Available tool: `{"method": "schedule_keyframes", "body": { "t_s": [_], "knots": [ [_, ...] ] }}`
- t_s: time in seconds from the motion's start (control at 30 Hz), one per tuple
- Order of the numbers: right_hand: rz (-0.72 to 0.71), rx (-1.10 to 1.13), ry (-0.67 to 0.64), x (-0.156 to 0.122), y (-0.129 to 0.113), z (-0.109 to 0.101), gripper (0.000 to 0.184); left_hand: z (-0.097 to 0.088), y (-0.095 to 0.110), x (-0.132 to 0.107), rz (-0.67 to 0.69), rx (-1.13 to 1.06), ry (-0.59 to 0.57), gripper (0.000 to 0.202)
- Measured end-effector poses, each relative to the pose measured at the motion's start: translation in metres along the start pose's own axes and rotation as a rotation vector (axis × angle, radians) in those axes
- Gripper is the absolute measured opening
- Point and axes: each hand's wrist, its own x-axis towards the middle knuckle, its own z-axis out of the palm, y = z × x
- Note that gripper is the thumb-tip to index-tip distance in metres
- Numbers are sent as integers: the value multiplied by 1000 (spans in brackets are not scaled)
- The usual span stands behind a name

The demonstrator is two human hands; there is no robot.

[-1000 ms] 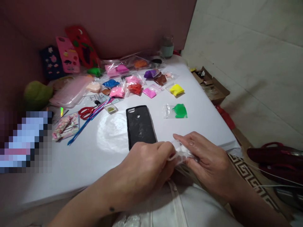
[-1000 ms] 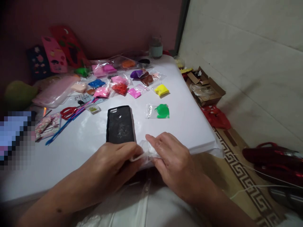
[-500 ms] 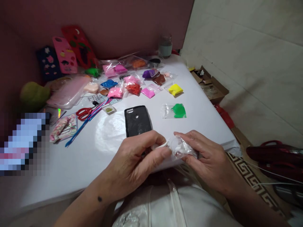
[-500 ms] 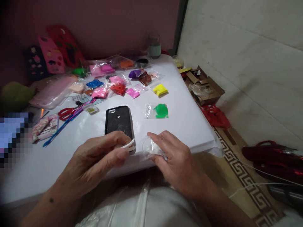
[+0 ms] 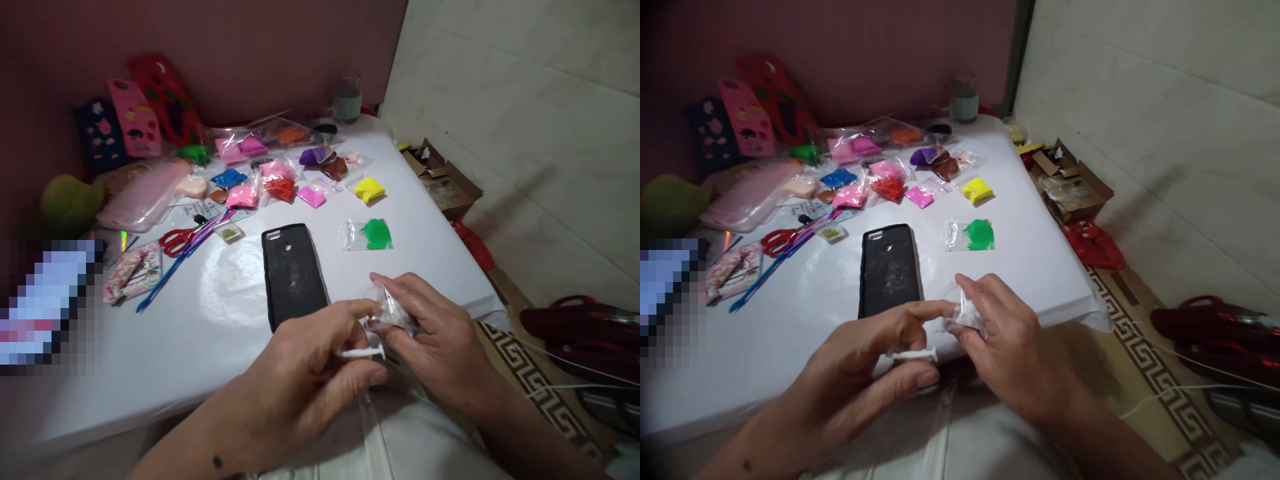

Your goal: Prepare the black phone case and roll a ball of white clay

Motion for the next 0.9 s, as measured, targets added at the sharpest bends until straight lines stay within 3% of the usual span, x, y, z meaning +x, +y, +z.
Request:
{"method": "schedule_keyframes", "body": {
  "t_s": [0.2,0.4,0.53,0.6,0.73,0.8,0.9],
  "knots": [
    [46,29,-1,-2,3,3,47,-5,5,-1,37,259,-195,3],
    [130,73,15,-3,4,5,39,-16,6,-5,23,206,-9,11],
    [190,157,9,1,1,4,37,-12,2,-2,38,152,-63,10],
    [300,346,-85,4,0,1,38,-11,-1,1,41,93,-81,6],
    [545,987,-356,7,0,-8,39,-12,-3,7,9,-43,-52,3],
    [585,1196,-351,7,1,-9,31,-11,-2,8,17,-104,-13,5],
    [684,1280,-257,10,0,-7,26,-9,0,8,46,-115,85,8]
  ]
}}
